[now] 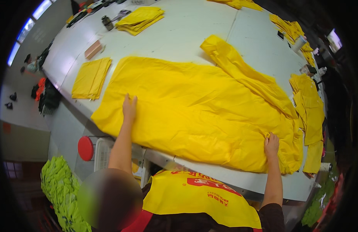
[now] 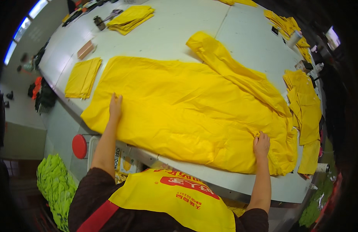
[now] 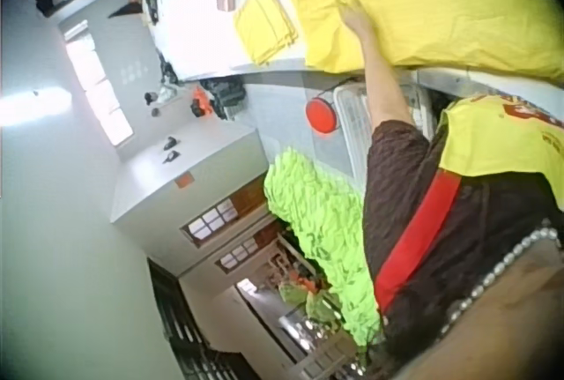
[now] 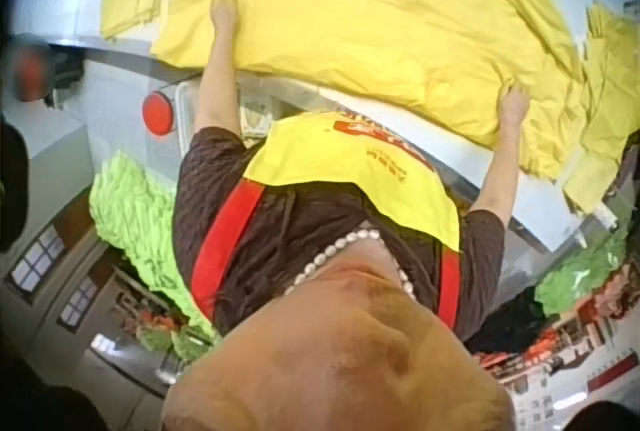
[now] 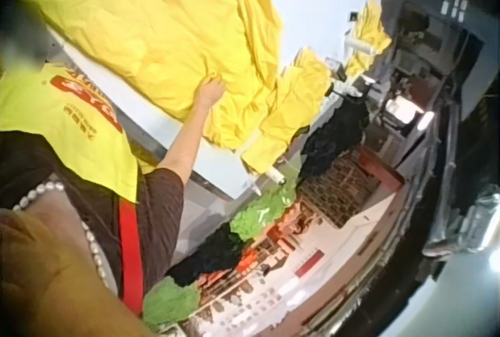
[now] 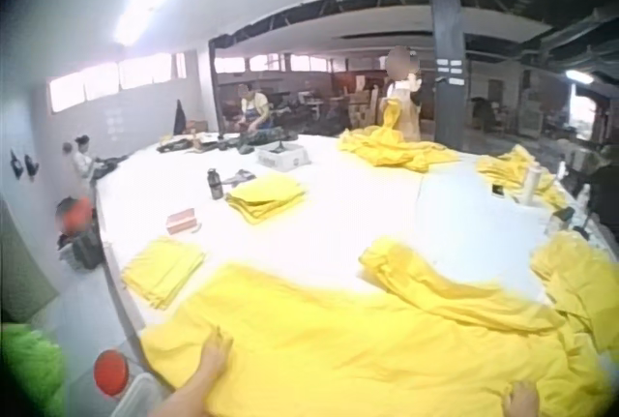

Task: The person folds a yellow raincoat on a large white table. They spread the coat flat, fold the sleeves inward, fold the body in half, and then fold it into a compact rectangle. The folded coat is placed on a stack of similar items.

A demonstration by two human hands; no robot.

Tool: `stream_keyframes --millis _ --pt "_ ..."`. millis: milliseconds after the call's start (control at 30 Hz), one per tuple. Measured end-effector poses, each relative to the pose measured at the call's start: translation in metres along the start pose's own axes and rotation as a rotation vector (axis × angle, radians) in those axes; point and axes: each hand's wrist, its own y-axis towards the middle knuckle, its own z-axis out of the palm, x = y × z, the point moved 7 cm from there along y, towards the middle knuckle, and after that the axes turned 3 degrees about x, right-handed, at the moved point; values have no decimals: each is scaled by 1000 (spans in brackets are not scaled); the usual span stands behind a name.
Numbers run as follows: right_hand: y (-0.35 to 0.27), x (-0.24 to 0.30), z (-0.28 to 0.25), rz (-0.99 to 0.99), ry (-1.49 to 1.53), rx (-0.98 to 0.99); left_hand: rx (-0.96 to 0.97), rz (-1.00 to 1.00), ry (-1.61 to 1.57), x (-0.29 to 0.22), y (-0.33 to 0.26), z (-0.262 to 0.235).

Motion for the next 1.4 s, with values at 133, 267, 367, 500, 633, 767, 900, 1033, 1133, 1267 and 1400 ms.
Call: stream_keyframes --millis 133,267,367,500,633,767,900,1033,1133,1267,1400 --pt "0 7 -1 68 -44 3 -82 279 727 -49 -53 17" --pt "48 25 -34 15 151 -120 1 79 378 -38 -25 6" --pt "125 65 -55 -39 32 -98 -101 -1 -42 -43 47 -25" --pt "192 92 -35 -56 -494 -54 -222 72 109 -47 177 -39" --pt "254 36 7 73 -285 198 -195 -81 538 9 271 -19" --pt "298 -118 -28 474 220 -273 98 -101 624 63 327 10" --pt "263 -198 -72 908 525 -583 94 -224 627 41 309 1" --pt "255 -123 -114 685 -283 -773 -18 -300 391 68 318 -11" --pt "262 2 -62 -142 88 -468 68 -287 350 15 312 4" --pt "267 142 -15 -453 277 -54 105 -327 326 -28 305 19" --pt "296 138 7 -271 271 148 112 -501 304 1 323 13"
